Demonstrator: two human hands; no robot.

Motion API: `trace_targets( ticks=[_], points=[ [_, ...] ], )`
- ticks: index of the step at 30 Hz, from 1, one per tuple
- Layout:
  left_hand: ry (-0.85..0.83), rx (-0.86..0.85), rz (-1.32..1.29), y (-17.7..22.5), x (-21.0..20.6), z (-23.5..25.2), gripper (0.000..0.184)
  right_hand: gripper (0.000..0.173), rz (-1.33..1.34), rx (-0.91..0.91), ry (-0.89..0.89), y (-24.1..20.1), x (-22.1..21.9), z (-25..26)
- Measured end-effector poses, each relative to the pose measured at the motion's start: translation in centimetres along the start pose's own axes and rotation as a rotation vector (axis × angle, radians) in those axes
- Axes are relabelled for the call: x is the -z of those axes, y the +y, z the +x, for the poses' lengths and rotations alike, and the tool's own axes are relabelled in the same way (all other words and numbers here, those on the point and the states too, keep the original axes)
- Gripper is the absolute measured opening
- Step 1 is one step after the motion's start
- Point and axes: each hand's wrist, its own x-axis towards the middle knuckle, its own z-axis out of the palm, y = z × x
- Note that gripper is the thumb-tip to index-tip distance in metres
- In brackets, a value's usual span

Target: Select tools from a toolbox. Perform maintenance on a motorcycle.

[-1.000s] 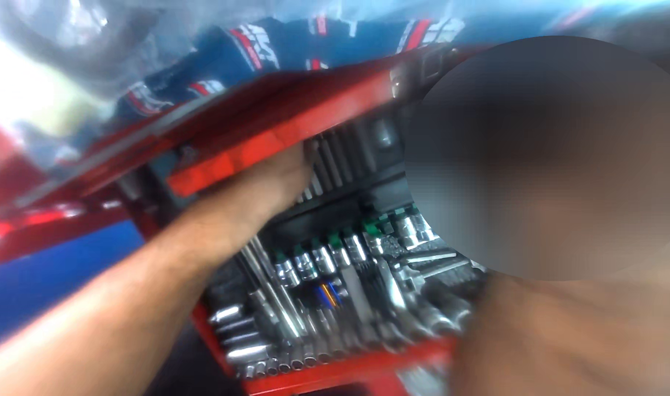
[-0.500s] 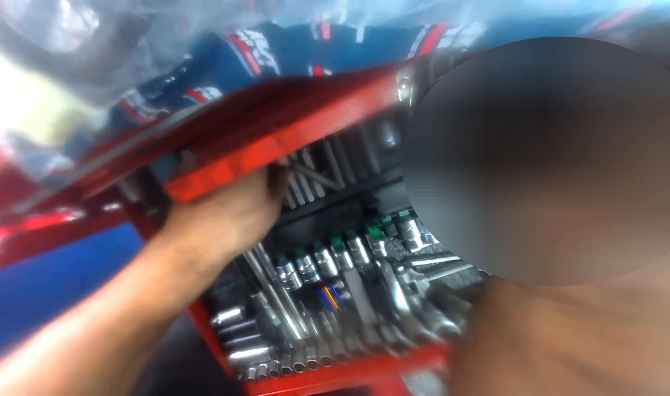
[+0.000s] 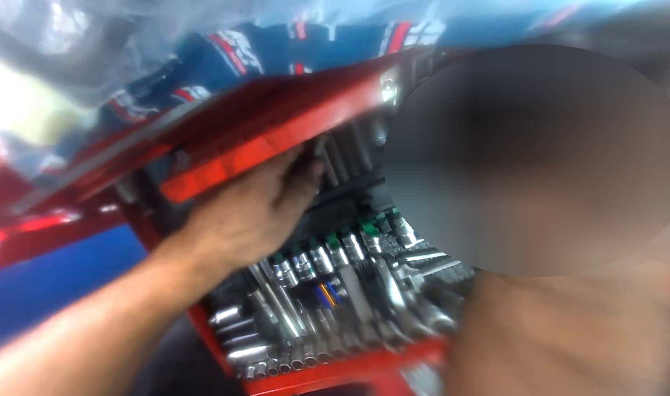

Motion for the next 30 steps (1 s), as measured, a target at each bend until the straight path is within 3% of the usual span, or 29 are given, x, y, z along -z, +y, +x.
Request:
trace_targets(
  ticks=[2, 3, 5, 8, 10, 13, 17, 20, 21, 24, 30],
  points=[
    [0.010, 0.244, -0.635, -0.4, -0.9, -1.2, 0.022, 0.009, 0.011, 0.009, -0.005, -0.2, 0.0, 0.0],
    [-0.014, 0.347, -0.816, -0.3, -1.3, -1.5, 0.022, 0.010, 0.015, 0.013, -0.007, -0.2, 0.0, 0.1],
    [-0.024, 0.505, -0.897, 0.4, -1.9, -1.0, 0.014, 0.010, 0.016, 0.015, -0.004, -0.4, 0.0, 0.3],
    [0.099, 0.546, -0.452, 2.3, -3.0, 0.8, 0.023, 0.011, 0.042, 0.029, -0.001, -0.8, -0.1, 0.5],
    [0.041, 0.570, -0.133, 3.6, -3.0, 2.1, 0.036, 0.016, 0.066, 0.036, -0.011, -1.4, 0.0, 0.5],
    [-0.055, 0.636, 0.082, 6.2, -3.0, 3.1, 0.044, 0.017, 0.056, -0.036, -0.004, -2.4, 0.3, 0.7],
    [-0.106, 0.643, 0.153, 7.6, -4.1, 2.2, 0.039, 0.013, -0.012, -0.168, 0.067, -3.4, -0.3, 0.0],
    [-0.208, 0.550, 0.337, 7.3, -4.5, 2.4, 0.032, 0.014, -0.127, -0.173, 0.274, -3.9, -2.5, -0.9],
    [-0.156, 0.552, 0.303, 7.0, -4.7, 2.4, 0.033, 0.015, -0.143, -0.197, 0.358, -4.1, -3.5, -1.3],
    [-0.012, 0.557, 0.196, 6.6, -5.4, 2.6, 0.041, 0.019, 0.012, -0.304, 0.533, -4.4, -5.8, -2.5],
    [-0.163, 0.393, 0.492, 7.1, -4.7, 3.3, 0.039, 0.022, 0.251, -0.353, 0.640, -3.4, -6.1, -5.2]
  ],
)
